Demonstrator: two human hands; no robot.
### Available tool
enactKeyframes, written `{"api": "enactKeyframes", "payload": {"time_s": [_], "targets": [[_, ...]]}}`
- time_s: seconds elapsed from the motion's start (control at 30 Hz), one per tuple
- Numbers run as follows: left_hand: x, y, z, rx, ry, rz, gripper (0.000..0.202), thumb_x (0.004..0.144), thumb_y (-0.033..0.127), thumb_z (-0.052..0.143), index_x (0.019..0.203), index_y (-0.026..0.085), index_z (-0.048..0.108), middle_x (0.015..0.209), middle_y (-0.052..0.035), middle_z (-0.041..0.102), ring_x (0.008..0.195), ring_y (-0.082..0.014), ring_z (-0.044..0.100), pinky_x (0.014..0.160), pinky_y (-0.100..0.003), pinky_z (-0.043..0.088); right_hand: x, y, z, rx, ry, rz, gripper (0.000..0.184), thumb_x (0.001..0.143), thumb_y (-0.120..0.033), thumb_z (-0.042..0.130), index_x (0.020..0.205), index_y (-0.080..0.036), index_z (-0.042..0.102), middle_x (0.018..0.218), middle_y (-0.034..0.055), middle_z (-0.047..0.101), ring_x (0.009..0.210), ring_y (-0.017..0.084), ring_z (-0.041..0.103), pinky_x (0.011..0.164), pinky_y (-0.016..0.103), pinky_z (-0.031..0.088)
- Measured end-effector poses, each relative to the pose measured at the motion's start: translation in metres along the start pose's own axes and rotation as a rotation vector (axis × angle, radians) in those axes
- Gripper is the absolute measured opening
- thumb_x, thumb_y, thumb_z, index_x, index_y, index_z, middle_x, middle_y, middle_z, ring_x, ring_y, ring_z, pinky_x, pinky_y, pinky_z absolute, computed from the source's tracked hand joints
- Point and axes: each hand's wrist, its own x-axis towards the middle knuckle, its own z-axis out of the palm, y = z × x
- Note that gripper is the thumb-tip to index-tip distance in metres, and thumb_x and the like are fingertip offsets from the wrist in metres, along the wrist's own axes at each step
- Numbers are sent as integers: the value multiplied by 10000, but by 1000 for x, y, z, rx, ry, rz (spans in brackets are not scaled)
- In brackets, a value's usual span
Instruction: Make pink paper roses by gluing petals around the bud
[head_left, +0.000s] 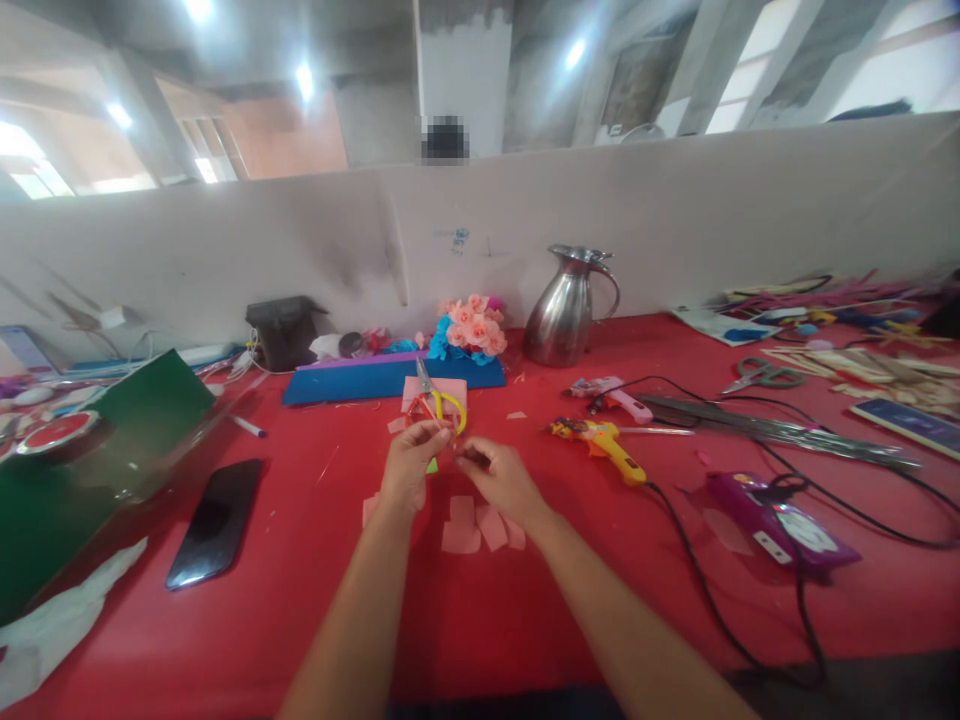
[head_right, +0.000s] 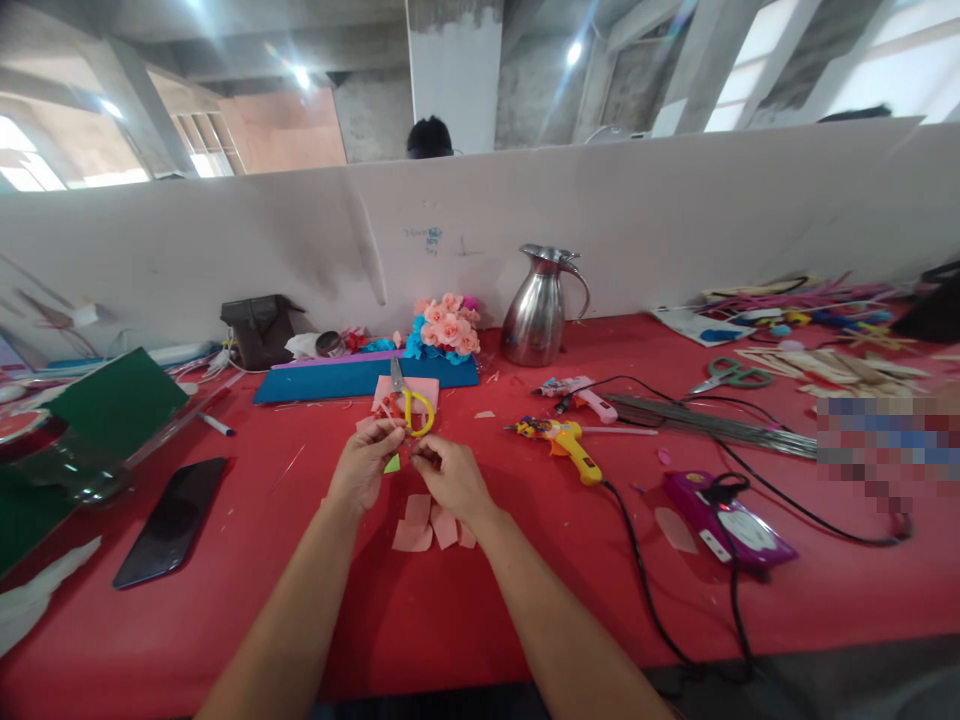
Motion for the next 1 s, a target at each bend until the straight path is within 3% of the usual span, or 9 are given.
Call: {"api": "enactKeyframes", "payload": {"time_s": [0.5,0.83,1.0], "targets": [[3,-2,-2,40,40,-17,269,497,268,790,722,144,710,674,-20,662,637,-109,568,670,-241,411,1,2,1,-31,-1,13,108,766,-206,519,797,-187,620,771,24,682,689,152,608,647,258,434],[6,-5,-4,-36,79,42,252,529,269,779,737,144,710,688,-18,666,652,-102,574,681,-235,419,1,7,0,-114,-18,7,104,767,-201,511,758,-184,613,728,14,670,668,146,596,635,247,421],[7,-1,-5,-113,129,109,223,538,253,768,719,144,696,619,4,625,584,-79,533,632,-225,409,4,10,-7,-146,-31,72,93,754,-220,542,751,-180,626,704,9,662,638,133,581,629,241,419]]}}
